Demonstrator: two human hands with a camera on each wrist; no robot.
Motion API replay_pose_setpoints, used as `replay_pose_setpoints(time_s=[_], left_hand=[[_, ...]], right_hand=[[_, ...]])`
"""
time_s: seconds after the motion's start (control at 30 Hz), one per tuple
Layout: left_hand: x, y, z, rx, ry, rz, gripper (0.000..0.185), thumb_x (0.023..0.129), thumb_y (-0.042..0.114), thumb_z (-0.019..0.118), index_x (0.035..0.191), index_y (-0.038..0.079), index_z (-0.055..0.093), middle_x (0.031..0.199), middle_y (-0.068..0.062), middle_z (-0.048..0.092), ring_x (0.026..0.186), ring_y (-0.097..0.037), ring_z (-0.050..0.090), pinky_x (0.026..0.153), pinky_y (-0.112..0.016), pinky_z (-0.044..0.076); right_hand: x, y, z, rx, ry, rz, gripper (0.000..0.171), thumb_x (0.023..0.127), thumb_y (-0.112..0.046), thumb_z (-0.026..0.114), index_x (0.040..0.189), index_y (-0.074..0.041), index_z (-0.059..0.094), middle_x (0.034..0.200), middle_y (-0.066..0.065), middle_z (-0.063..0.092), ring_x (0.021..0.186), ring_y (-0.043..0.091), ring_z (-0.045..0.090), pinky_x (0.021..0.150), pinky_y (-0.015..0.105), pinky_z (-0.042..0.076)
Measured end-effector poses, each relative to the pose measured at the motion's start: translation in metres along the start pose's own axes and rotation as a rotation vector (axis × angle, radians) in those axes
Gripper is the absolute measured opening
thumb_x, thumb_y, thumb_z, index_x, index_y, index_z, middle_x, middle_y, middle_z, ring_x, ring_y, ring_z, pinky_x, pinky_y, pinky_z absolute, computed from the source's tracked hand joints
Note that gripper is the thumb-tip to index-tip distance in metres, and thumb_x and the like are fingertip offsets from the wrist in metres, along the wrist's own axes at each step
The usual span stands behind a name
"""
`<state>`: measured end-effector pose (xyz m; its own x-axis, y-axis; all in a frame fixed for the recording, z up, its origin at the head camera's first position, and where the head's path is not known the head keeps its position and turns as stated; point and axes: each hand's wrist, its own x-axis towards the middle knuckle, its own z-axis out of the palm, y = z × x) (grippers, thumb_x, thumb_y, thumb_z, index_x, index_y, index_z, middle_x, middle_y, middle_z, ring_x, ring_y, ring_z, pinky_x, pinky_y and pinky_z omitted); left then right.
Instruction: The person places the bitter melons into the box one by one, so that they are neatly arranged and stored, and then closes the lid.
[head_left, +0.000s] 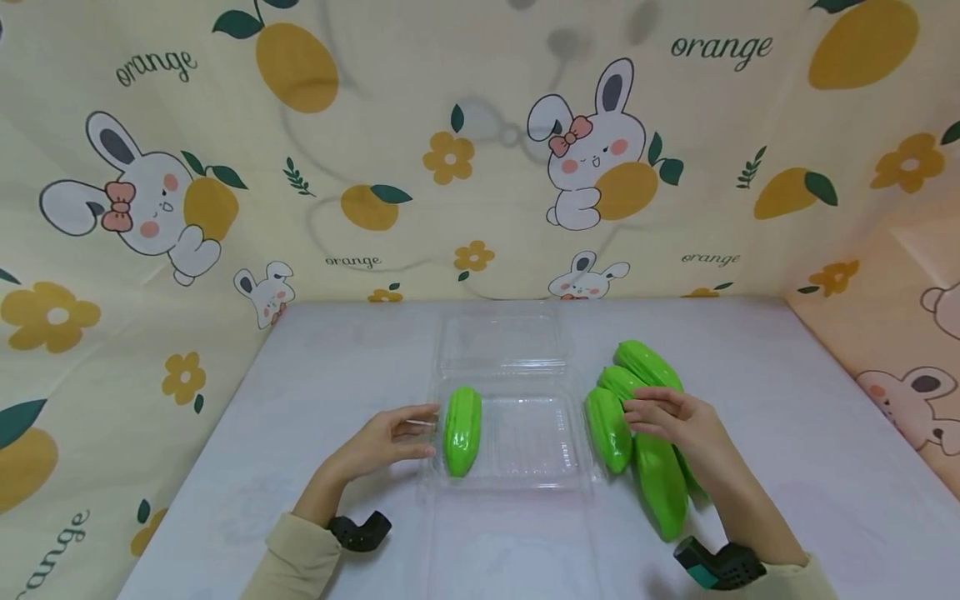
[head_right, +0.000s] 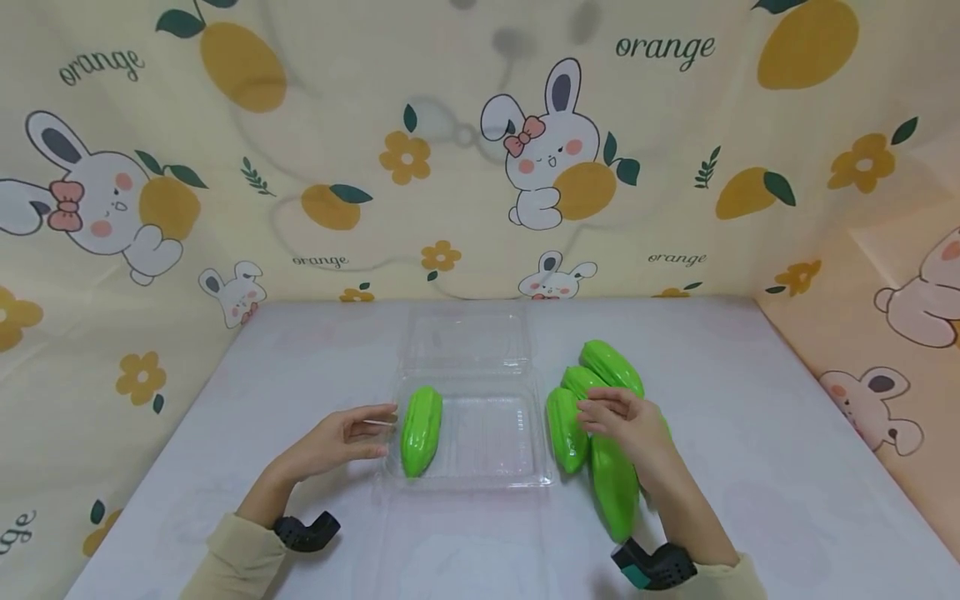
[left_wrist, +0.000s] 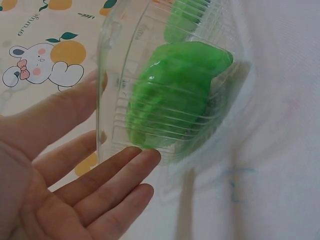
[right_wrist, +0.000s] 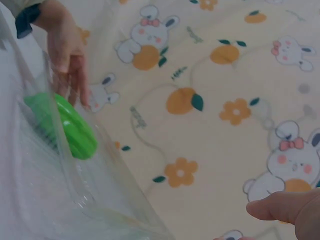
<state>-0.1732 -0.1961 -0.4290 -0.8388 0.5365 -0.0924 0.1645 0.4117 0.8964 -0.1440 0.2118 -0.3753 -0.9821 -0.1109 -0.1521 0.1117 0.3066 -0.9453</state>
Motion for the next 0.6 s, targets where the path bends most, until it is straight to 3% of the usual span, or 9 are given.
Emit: replay_pose_setpoints(time_s=[0.43, 0.6], left_hand=[[0.000, -0.003, 0.000, 0.005, 0.001, -0.001, 0.068, 0.083, 0.029, 0.068, 0.139, 0.003, 0.039, 0.138, -0.019, 0.049, 0.124, -0.035, 0.051, 0.105, -0.041, 0.045], [0.000, -0.003, 0.001, 0.011, 0.004, 0.001, 0.068, 0.083, 0.030, 0.068, 0.139, 0.004, 0.039, 0.138, -0.019, 0.049, 0.124, -0.035, 0.051, 0.104, -0.040, 0.046]], right_hand=[[0.008, 0.013, -0.023, -0.104, 0.032, 0.007, 0.059, 0.093, -0.031, 0.055, 0.132, 0.010, 0.037, 0.092, -0.024, 0.059, 0.084, -0.006, 0.064, 0.079, 0.016, 0.056], [0.009, 0.016, -0.032, -0.209, 0.047, 0.011, 0.059, 0.092, -0.036, 0.056, 0.130, 0.007, 0.041, 0.093, -0.022, 0.061, 0.083, -0.004, 0.065, 0.077, 0.011, 0.053]])
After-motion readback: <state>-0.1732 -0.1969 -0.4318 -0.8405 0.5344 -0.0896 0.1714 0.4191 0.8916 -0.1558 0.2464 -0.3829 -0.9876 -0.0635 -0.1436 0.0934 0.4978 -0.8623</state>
